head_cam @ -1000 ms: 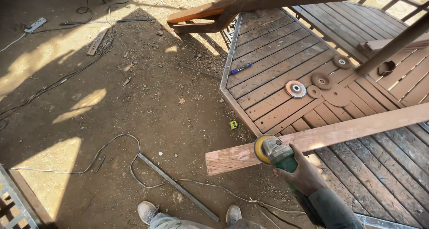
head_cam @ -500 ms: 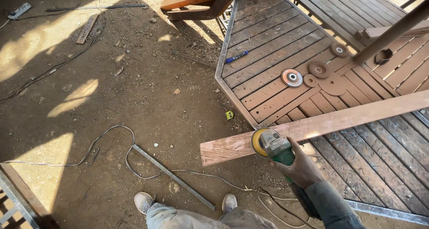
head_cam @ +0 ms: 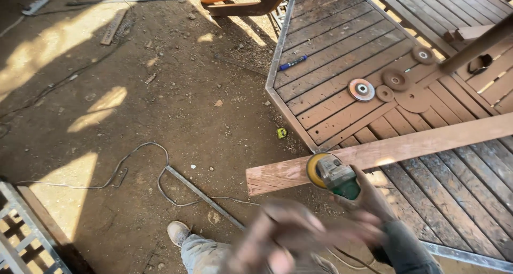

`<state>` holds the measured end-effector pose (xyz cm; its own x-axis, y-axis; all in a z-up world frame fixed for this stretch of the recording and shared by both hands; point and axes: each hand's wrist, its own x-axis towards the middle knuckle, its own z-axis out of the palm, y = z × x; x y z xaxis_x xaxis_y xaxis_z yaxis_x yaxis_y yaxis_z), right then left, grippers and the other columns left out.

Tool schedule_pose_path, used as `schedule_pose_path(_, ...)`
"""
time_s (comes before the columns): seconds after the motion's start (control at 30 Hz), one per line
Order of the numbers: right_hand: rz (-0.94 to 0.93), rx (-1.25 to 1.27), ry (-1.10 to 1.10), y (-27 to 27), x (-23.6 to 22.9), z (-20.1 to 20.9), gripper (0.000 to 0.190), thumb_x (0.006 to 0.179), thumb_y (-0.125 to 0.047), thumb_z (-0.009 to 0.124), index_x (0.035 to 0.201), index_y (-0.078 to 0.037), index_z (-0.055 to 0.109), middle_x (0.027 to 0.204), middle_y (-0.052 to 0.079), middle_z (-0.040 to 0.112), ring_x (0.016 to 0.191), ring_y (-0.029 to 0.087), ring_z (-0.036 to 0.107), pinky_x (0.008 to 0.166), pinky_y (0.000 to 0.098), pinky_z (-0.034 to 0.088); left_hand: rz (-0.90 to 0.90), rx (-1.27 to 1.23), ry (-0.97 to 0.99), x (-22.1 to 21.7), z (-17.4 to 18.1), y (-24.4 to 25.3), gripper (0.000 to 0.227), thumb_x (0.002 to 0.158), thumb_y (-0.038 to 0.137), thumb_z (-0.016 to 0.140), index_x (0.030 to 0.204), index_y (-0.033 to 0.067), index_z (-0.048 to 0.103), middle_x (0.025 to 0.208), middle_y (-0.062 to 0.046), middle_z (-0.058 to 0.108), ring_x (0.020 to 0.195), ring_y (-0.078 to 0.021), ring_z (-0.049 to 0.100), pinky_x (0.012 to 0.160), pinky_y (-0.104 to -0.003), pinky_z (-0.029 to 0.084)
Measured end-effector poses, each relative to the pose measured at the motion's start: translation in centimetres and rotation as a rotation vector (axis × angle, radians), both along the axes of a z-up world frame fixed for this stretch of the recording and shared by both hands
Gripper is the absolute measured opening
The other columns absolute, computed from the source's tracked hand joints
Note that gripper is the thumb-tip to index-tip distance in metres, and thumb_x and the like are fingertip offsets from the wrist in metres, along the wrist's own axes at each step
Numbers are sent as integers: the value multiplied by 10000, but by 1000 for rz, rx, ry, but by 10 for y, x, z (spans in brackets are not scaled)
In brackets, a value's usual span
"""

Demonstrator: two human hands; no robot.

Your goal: The person uses a handheld electric sander to smooth the surface of a long wooden plank resting on a metal workbench. They move the sander back and forth along the plank's length while holding it steady with the other hand.

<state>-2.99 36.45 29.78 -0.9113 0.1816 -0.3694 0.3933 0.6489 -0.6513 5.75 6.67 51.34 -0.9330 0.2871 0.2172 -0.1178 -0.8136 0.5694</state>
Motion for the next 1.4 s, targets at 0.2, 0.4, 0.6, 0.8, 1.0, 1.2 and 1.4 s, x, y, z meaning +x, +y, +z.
schedule_pose_path(0.2,93,122,-110,-20,1,14,1149,678,-433,885,1615,-235,253,1413,139,623,1235,293,640,981,376,519,301,-527,-500,-71,-227,-50,437,925,294,606,1269,42,509,1374,-231,699,1231,-310,701,1018,-399,575)
schedule_pose_path(0.4,237,415,-229,-60,0,38,1076,731,-542,844,1599,-386,227,1121,181,741,955,405,732,721,470,541,187,-765,-852,-62,-332,-45,354,1002,210,514,1345,121,507,1490,-111,548,1283,-264,581,1077,-428,502)
schedule_pose_path(0.6,340,358,-166,-82,2,35,1087,739,-541,839,1601,-330,212,1223,129,720,1009,395,723,771,489,542,285,-599,-767,-51,-392,-18,401,980,-26,456,1377,30,430,1591,-202,489,1520,-233,419,1231,-344,312)
schedule_pose_path(0.8,374,398,-217,-78,-3,42,1116,770,-556,820,1628,-346,138,1143,131,743,917,352,745,708,465,566,163,-895,-767,-51,-336,-24,510,967,51,454,1468,113,383,1611,-71,483,970,-149,368,797,-323,329)
schedule_pose_path(1.0,430,442,-206,-94,-5,42,1130,768,-583,812,1634,-315,138,1201,124,712,1005,360,714,778,478,556,176,-728,-791,-45,-343,-26,551,911,-102,422,1427,90,415,1602,-21,531,455,-99,337,417,-258,316)
schedule_pose_path(1.2,445,444,-206,-82,-1,39,1133,771,-539,821,1636,-342,117,1121,129,736,885,344,725,700,462,536,174,-765,-744,-44,-356,-26,659,848,-135,430,1458,114,415,1593,8,546,531,-104,425,508,-277,370)
schedule_pose_path(1.4,489,465,-191,-94,-1,36,1156,772,-573,830,1642,-306,117,1045,135,737,835,314,713,703,433,530,158,-807,-749,-43,-355,-25,703,808,-123,423,1469,116,405,1579,47,564,508,-113,426,519,-286,393)
